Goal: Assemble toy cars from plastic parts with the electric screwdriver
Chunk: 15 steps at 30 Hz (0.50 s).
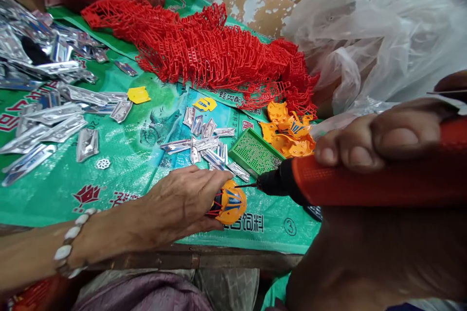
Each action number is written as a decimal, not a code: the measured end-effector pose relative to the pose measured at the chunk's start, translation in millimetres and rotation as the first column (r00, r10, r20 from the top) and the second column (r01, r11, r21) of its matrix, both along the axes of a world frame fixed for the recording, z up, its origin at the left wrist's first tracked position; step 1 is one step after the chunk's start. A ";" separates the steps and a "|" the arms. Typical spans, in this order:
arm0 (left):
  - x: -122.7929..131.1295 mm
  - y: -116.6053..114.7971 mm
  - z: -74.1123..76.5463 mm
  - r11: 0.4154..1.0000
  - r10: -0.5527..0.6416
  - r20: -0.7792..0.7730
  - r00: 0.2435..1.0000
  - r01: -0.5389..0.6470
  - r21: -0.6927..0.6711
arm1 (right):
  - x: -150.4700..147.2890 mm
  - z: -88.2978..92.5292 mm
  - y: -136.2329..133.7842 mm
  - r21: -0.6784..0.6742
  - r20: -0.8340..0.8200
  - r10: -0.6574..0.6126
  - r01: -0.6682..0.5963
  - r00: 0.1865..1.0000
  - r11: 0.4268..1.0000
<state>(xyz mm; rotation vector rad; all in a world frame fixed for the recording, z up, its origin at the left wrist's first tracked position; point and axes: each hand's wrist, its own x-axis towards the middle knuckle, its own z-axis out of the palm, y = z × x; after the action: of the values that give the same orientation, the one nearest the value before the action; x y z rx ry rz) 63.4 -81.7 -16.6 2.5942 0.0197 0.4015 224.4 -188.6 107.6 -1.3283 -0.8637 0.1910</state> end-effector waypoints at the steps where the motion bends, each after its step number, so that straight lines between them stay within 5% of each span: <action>1: -0.6 -0.2 -0.5 1.000 -0.001 0.001 1.000 0.001 0.011 | -2.5 -0.4 0.3 -0.013 -0.029 0.004 -0.004 1.000 1.000; 8: -0.1 -0.3 -2.2 1.000 0.000 -0.022 1.000 0.000 0.023 | -5.2 -10.5 0.9 0.006 -0.110 0.036 -0.036 0.993 0.999; 15: 4.6 -1.5 5.5 1.000 -0.002 -0.074 0.997 0.002 -0.005 | -7.8 -13.3 13.2 0.117 0.038 -0.014 0.009 0.999 0.993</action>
<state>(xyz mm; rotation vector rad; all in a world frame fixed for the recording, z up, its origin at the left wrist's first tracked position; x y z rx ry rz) 68.0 -83.2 -11.1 2.6031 0.0434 0.3045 216.6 -175.4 94.3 -1.2303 -0.8863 0.1045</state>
